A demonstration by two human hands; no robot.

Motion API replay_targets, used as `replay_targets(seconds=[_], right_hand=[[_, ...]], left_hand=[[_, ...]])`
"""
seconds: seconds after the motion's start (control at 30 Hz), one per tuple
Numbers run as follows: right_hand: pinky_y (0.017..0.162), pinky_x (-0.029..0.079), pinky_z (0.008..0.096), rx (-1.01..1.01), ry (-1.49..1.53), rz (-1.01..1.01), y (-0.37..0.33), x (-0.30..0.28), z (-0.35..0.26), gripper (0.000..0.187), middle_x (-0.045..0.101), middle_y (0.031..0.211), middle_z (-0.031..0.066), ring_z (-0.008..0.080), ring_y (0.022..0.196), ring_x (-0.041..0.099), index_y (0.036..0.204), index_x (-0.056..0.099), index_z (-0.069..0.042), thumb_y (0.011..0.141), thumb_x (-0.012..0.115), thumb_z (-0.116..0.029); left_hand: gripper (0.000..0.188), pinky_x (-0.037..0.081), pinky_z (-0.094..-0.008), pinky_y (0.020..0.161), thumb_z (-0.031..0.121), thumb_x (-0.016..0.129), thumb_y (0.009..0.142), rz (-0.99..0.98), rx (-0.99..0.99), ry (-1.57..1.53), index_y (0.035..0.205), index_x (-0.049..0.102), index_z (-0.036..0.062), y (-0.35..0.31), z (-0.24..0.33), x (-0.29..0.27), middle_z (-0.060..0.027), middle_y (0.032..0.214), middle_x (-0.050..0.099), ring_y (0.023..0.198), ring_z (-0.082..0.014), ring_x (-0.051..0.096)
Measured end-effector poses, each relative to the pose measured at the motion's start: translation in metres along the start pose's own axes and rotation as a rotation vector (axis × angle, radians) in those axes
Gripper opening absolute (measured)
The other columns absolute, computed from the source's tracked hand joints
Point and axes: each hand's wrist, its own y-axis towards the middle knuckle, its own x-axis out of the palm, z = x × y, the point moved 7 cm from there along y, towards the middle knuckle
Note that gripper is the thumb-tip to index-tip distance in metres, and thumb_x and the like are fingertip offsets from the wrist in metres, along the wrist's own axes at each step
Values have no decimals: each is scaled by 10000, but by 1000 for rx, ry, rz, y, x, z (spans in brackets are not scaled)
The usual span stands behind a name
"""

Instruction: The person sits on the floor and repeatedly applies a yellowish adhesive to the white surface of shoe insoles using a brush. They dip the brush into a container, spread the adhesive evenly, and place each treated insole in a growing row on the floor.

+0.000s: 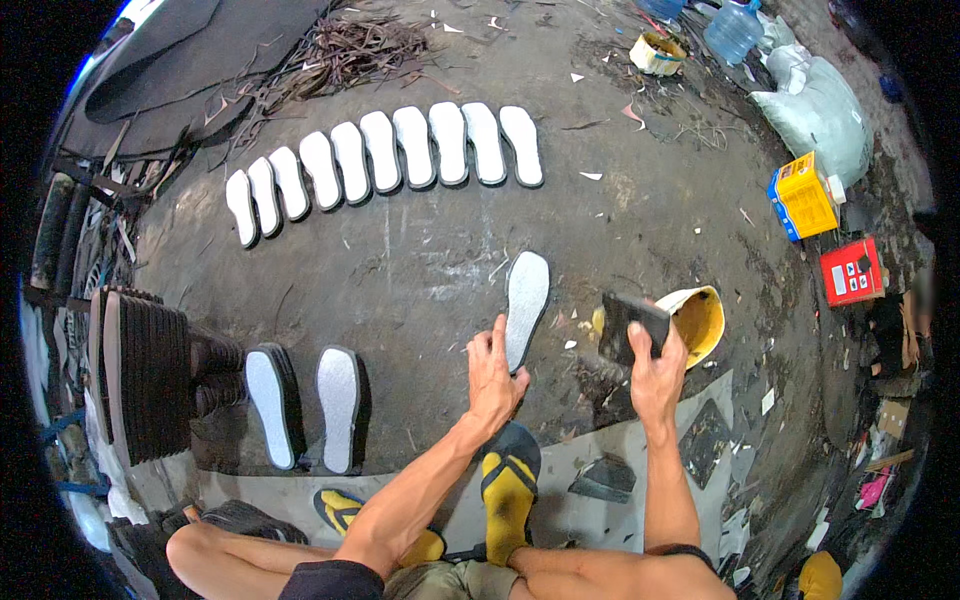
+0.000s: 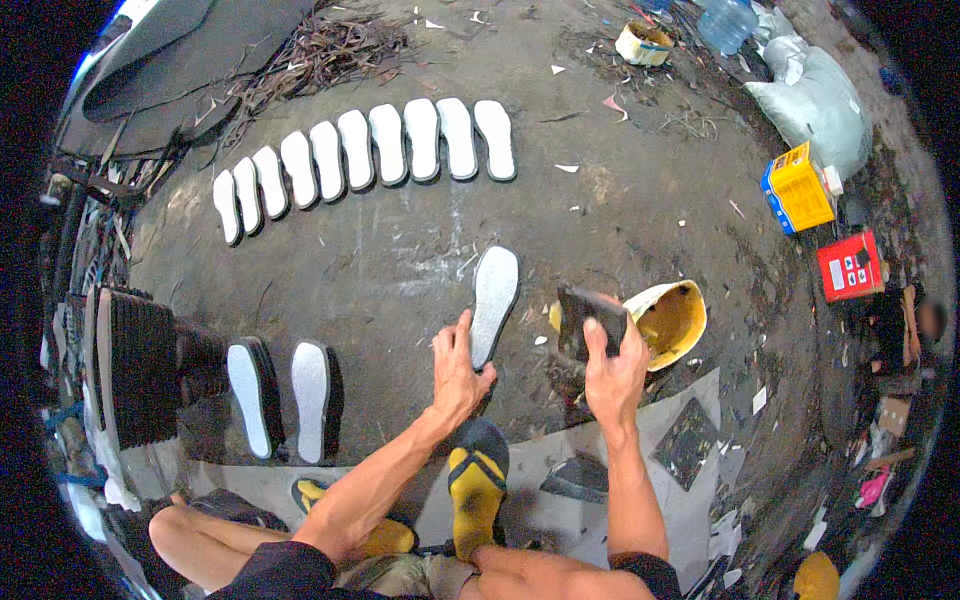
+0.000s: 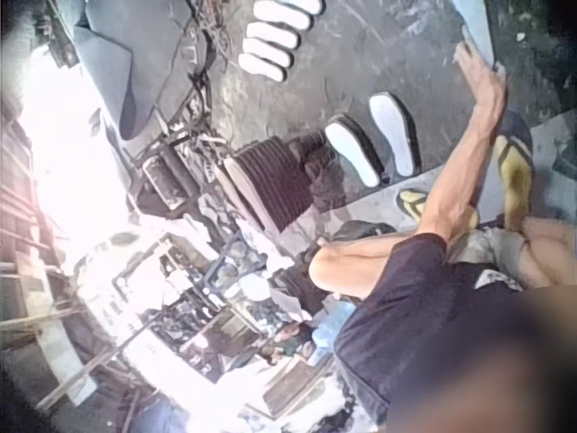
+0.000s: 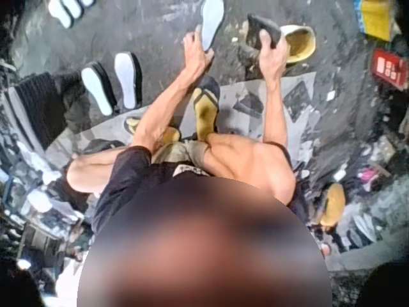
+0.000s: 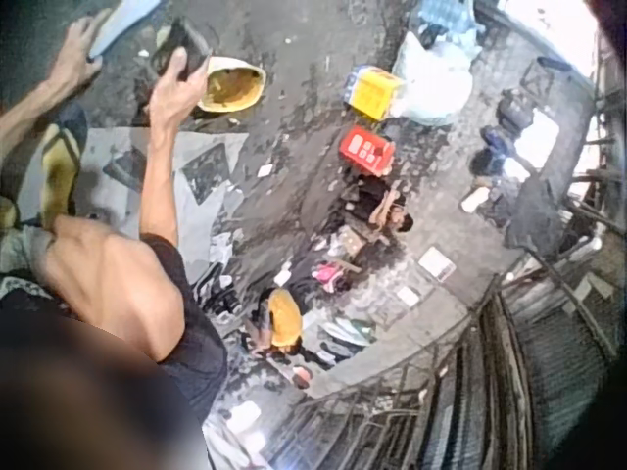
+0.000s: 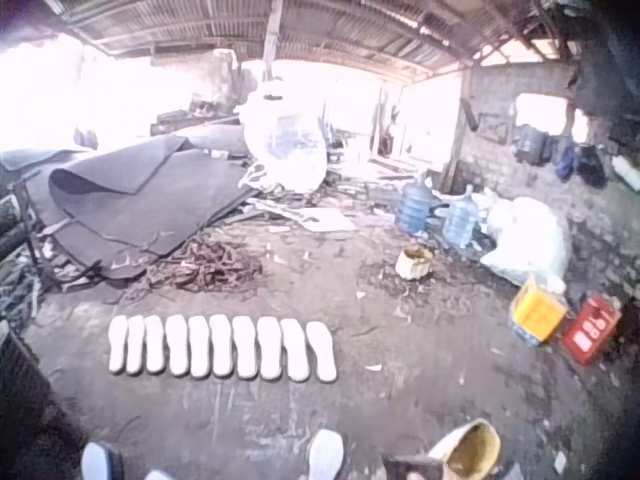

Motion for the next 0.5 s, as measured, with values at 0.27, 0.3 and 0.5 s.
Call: replay_targets(seconds=[0.27, 0.3, 0.5], right_hand=[[952, 540, 364, 179, 72, 51, -19, -10, 48, 288, 779, 1082, 79, 191, 998, 678, 1239, 744, 26, 1082, 720, -214], [929, 534, 346, 162, 66, 63, -18, -12, 47, 269, 768, 1061, 56, 164, 978, 656, 1221, 743, 25, 1082, 713, -204], [923, 537, 340, 139, 88, 107, -11, -31, 36, 261, 775, 1054, 44, 158, 964, 663, 1211, 750, 17, 1080, 712, -206]], left_hand=[[1032, 455, -551, 1148, 133, 905, 782, 294, 98, -98, 1675, 398, 39, 114, 26, 2, -251, 1333, 579, 1278, -449, 534], [1057, 455, -547, 1149, 150, 933, 777, 284, 84, -111, 1678, 391, 39, 139, 32, 8, -249, 1337, 574, 1283, -445, 532], [1140, 473, -523, 1155, 293, 1024, 768, 178, 1, -193, 1668, 387, 4, 143, 34, 12, -249, 1397, 572, 1314, -434, 558]])
